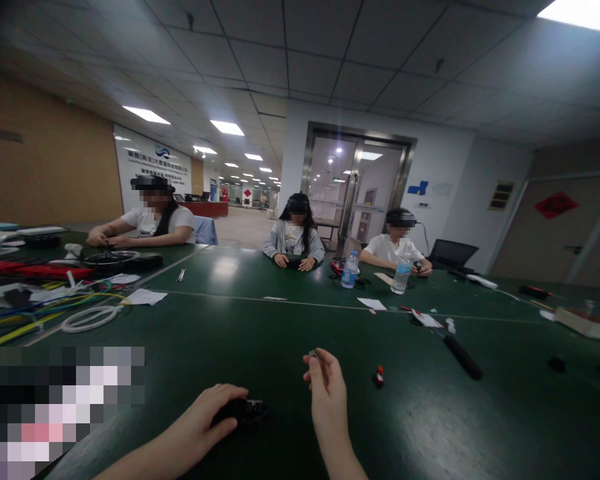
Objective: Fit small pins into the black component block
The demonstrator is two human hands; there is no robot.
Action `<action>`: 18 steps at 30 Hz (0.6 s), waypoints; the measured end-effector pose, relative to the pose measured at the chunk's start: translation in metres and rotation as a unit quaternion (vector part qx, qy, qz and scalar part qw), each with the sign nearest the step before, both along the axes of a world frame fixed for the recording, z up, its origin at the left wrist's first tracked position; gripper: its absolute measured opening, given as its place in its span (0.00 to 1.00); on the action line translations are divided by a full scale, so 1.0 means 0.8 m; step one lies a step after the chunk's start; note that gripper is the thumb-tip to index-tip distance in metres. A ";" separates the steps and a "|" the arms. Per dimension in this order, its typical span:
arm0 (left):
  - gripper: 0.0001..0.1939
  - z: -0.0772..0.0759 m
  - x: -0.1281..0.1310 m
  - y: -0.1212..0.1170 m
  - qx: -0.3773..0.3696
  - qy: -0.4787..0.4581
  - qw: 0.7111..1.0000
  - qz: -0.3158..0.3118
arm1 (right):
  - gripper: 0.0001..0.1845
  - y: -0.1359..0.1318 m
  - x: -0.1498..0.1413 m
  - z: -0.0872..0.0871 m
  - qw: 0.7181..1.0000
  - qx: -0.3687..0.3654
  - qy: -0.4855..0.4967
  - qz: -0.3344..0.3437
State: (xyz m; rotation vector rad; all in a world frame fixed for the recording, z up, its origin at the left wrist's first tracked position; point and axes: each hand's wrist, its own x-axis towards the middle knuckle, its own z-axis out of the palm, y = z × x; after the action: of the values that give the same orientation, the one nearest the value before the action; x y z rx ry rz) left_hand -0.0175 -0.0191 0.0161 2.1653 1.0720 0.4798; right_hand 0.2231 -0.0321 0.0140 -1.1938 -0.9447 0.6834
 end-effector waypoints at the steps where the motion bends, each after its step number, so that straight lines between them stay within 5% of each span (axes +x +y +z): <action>1: 0.19 0.000 0.000 0.000 -0.002 0.002 1.000 0.002 | 0.23 0.001 0.001 -0.002 1.000 -0.004 -0.001 0.001; 18: 0.19 0.001 0.001 -0.001 0.002 0.004 1.000 0.003 | 0.25 0.002 0.002 -0.007 0.997 -0.052 -0.051 -0.003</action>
State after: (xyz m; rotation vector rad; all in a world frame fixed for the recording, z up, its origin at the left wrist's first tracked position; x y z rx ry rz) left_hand -0.0166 -0.0202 0.0168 2.1691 1.0836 0.4778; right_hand 0.2247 -0.0306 0.0081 -1.3332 -0.9989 0.6782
